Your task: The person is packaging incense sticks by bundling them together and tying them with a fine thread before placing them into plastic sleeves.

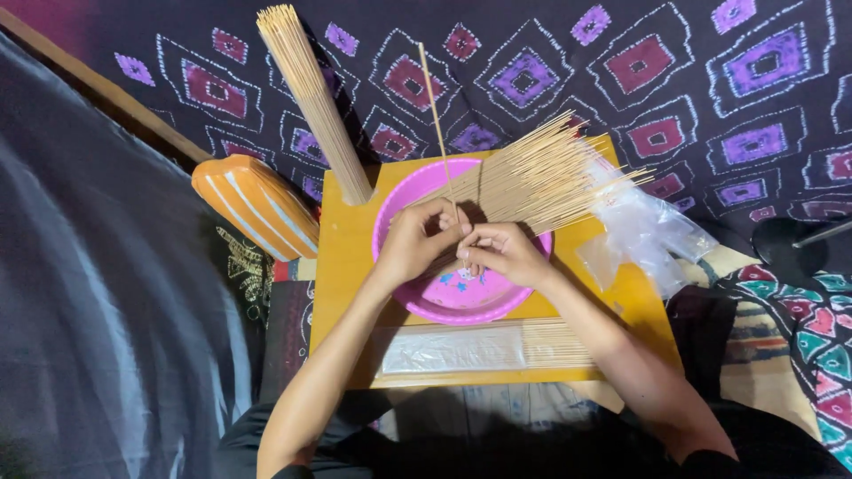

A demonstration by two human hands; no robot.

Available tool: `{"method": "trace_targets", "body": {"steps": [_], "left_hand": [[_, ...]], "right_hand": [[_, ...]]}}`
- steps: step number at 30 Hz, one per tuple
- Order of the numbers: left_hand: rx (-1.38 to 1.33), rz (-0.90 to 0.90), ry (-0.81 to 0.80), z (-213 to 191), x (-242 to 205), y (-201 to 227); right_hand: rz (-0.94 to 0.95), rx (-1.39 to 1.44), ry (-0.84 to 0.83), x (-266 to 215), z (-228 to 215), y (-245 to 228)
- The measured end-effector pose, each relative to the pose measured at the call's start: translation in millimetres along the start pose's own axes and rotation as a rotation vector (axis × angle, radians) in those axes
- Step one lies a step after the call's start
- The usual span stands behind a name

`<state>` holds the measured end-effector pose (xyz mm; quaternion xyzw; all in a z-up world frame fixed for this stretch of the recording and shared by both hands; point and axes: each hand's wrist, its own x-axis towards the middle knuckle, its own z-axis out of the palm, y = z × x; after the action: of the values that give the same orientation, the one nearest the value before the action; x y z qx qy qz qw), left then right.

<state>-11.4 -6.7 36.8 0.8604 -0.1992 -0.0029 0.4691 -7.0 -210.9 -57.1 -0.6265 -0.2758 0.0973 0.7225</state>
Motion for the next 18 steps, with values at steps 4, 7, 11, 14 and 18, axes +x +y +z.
{"method": "trace_targets", "body": {"steps": [4,7,11,14,18], "left_hand": [[-0.055,0.022,-0.007,-6,4,9],[-0.064,0.03,-0.006,-1,5,9],[-0.074,0.018,0.0,0,7,10],[-0.072,0.02,0.026,-6,12,17],[-0.031,0.017,0.056,-23,27,26]], "right_hand": [[-0.021,0.024,0.001,1,-1,-1],[-0.029,0.013,-0.009,-1,2,-7],[-0.052,0.03,0.038,0,5,-14],[-0.059,0.035,0.019,1,3,-5],[-0.048,0.044,-0.002,2,3,3]]}}
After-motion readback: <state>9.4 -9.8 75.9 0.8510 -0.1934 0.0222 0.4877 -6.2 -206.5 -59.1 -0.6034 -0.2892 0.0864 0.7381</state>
